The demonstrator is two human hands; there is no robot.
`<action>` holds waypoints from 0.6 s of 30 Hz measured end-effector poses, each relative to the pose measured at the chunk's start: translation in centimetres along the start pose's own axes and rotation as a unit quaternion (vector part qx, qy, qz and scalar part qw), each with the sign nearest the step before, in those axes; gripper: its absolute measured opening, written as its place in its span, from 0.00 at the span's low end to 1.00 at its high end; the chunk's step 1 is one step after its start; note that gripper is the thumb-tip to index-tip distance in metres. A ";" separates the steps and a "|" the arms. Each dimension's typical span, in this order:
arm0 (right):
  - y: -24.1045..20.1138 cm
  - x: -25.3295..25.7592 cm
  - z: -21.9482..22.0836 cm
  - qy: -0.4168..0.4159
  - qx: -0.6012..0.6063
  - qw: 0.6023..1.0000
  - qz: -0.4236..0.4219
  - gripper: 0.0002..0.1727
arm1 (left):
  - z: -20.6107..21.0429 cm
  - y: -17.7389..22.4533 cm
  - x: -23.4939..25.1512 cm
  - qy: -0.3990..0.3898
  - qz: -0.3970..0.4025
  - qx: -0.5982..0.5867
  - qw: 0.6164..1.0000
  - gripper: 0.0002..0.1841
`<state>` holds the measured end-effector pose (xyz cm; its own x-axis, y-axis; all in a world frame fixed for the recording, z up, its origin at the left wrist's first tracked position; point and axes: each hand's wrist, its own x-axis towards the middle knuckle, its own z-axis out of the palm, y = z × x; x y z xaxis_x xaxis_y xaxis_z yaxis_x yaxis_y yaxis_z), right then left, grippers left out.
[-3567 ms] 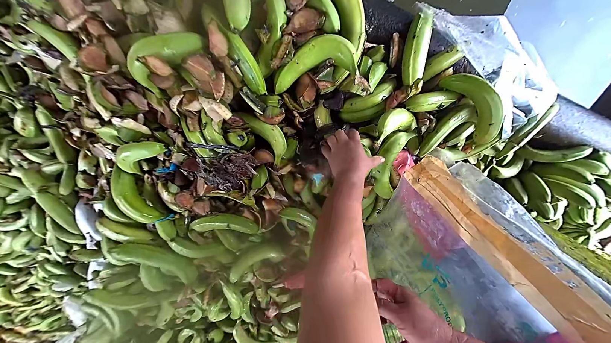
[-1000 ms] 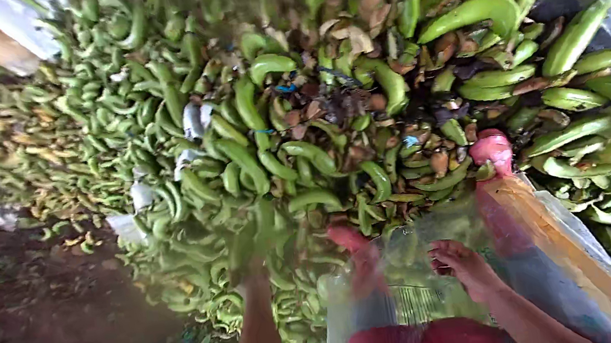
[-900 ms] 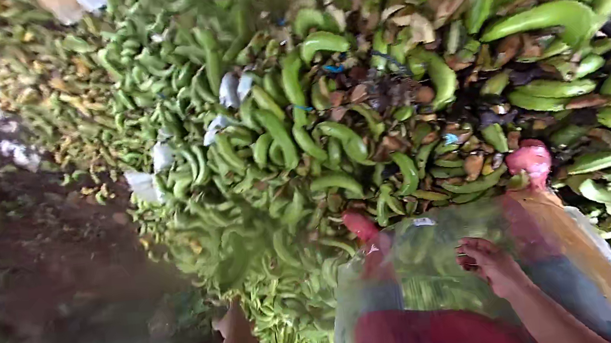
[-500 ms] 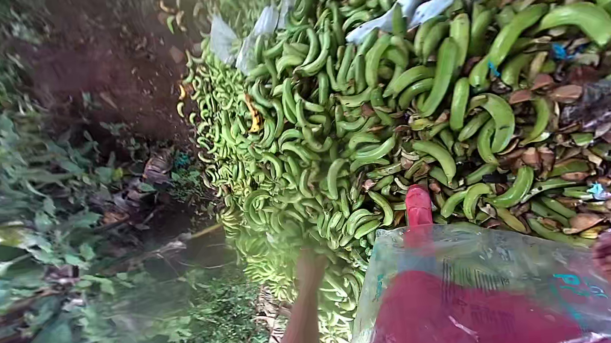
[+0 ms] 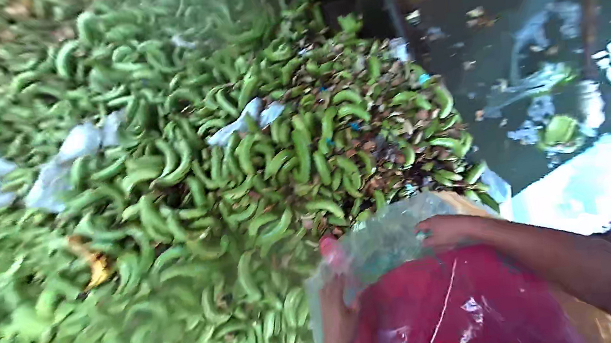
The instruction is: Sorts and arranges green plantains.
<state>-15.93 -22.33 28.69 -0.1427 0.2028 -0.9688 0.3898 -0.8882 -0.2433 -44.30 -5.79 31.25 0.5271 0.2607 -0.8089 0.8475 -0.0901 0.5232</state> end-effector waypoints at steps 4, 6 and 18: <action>-2.0 3.1 -0.4 -0.067 -0.063 0.996 0.013 0.35 | 0.7 1.8 2.9 -0.003 -0.025 -0.005 1.000 0.28; -1.5 5.3 -0.1 -0.090 -0.072 0.993 0.021 0.37 | 2.1 3.4 4.9 -0.023 -0.034 0.030 0.999 0.28; 4.8 8.9 -10.2 0.130 0.072 0.989 0.024 0.25 | 15.5 6.4 12.4 -0.261 -0.027 0.220 0.940 0.30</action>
<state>-6.04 -20.59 18.42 0.1198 0.2410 -0.9631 0.2547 -0.9451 -0.2048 -31.37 -18.05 20.39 0.3442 -0.2196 -0.9129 0.7579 -0.5090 0.4082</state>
